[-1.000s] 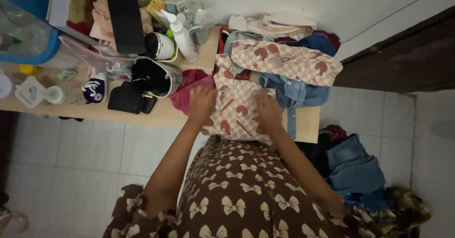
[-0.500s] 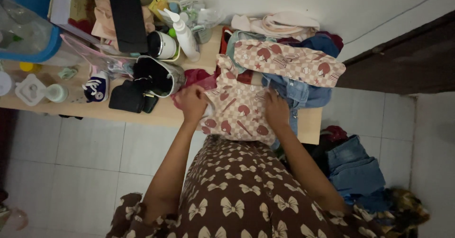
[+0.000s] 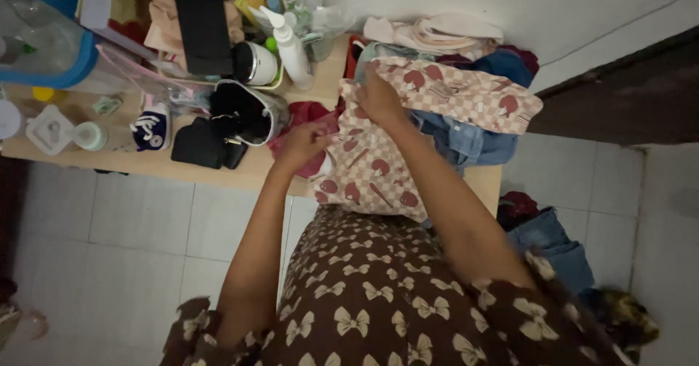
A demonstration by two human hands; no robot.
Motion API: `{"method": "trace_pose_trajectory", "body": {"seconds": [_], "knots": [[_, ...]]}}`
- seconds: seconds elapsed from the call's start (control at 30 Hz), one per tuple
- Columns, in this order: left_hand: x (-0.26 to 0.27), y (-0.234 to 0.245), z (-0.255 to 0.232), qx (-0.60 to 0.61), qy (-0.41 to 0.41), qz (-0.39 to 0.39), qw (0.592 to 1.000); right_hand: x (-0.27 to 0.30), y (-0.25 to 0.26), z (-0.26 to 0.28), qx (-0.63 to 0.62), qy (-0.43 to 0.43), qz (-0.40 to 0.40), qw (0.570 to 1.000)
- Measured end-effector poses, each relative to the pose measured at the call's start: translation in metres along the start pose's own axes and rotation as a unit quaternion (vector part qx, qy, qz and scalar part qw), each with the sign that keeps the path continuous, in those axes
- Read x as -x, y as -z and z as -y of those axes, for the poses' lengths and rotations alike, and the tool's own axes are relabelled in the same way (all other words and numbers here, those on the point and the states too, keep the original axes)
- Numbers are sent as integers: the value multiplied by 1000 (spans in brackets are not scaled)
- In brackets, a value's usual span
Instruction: Folding various laundry items on a surface.
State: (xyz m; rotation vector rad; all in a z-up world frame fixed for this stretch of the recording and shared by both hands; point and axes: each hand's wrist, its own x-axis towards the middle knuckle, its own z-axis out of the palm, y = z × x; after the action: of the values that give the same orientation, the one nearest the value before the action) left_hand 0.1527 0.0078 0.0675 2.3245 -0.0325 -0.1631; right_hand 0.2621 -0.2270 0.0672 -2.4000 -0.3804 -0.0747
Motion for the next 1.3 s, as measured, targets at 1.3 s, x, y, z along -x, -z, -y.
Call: {"method": "trace_pose_trajectory", "body": {"seconds": [1.3], "knots": [[45,-17,-11,8,-62,-250,966,-24,68,-52,-181,-107,-190,959]]}}
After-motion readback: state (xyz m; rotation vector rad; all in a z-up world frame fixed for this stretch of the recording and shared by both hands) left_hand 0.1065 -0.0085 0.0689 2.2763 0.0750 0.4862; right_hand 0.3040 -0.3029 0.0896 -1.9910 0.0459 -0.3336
